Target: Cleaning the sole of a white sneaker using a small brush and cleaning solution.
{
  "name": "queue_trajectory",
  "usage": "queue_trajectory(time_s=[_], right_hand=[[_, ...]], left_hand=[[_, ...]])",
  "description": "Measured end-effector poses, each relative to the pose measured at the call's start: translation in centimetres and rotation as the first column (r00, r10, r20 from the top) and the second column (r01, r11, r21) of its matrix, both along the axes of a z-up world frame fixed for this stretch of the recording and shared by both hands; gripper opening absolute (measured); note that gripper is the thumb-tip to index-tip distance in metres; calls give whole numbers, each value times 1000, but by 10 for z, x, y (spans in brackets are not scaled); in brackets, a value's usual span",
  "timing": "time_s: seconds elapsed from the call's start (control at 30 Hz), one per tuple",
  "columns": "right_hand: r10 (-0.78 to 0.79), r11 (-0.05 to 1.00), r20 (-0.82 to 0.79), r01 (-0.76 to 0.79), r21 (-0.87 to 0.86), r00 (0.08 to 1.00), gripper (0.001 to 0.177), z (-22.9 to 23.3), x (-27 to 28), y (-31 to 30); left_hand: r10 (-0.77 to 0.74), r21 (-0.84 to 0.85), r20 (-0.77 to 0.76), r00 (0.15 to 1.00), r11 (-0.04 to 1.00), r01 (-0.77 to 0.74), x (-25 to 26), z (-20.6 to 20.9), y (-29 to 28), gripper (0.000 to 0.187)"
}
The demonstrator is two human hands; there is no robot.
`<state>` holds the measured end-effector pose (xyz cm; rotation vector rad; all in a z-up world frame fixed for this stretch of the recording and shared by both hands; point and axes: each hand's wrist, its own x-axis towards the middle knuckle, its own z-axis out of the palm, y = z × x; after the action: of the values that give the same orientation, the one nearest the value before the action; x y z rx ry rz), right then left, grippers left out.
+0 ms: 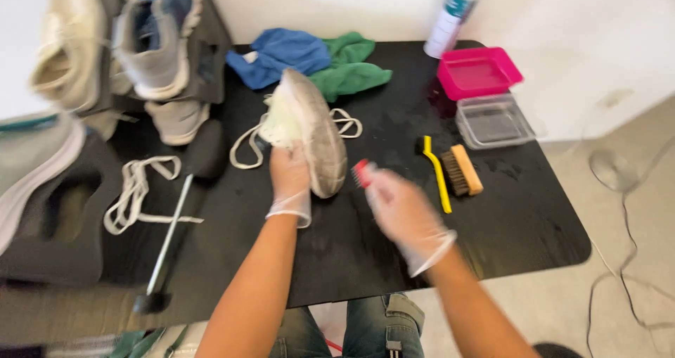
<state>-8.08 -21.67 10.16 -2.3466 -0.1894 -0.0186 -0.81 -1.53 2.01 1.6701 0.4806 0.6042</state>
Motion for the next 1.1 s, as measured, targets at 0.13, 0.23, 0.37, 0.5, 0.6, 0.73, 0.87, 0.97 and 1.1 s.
queue_trajectory(time_s=[0.13, 0.23, 0.37, 0.5, 0.6, 0.73, 0.87, 0.97, 1.1], right_hand=[[-233, 927, 288, 302, -223, 929, 34, 36, 60, -100], [-334, 847, 274, 415, -333, 902, 38, 10, 132, -189], [-422, 744, 190, 459, -485, 886, 34, -38, 189, -259], [-416, 757, 82, 394, -521, 906, 30, -35, 188, -252], [-401, 760, 75, 377, -530, 913, 30, -40, 196, -258], [-326, 787, 76, 315, -530, 942, 27, -46, 204, -272], [-341, 657, 245, 416, -628, 908, 21, 8, 151, -230], [-268, 737, 487, 502, -452, 832, 21, 36, 88, -164], [-325, 661, 197, 371, -652, 925, 33, 23, 15, -93]], left_hand=[[-52, 32, 113, 992, 998, 49, 2, -4, 1, 32], [-30, 63, 69, 997, 998, 26, 4, -11, 0, 33], [-73, 58, 55, 996, 996, 70, 13, -45, 12, 28], [-75, 91, 42, 996, 993, 71, 13, -63, 22, 29], [-64, 87, 5, 998, 994, 63, 6, -49, 15, 34], [-52, 28, -30, 998, 998, 53, 4, -39, 10, 35], [-56, 13, -30, 998, 998, 57, 4, -37, 10, 35], [-52, -6, -52, 997, 999, 52, -2, -25, 8, 37], [-51, 53, -79, 996, 997, 55, 1, -31, 10, 38]])
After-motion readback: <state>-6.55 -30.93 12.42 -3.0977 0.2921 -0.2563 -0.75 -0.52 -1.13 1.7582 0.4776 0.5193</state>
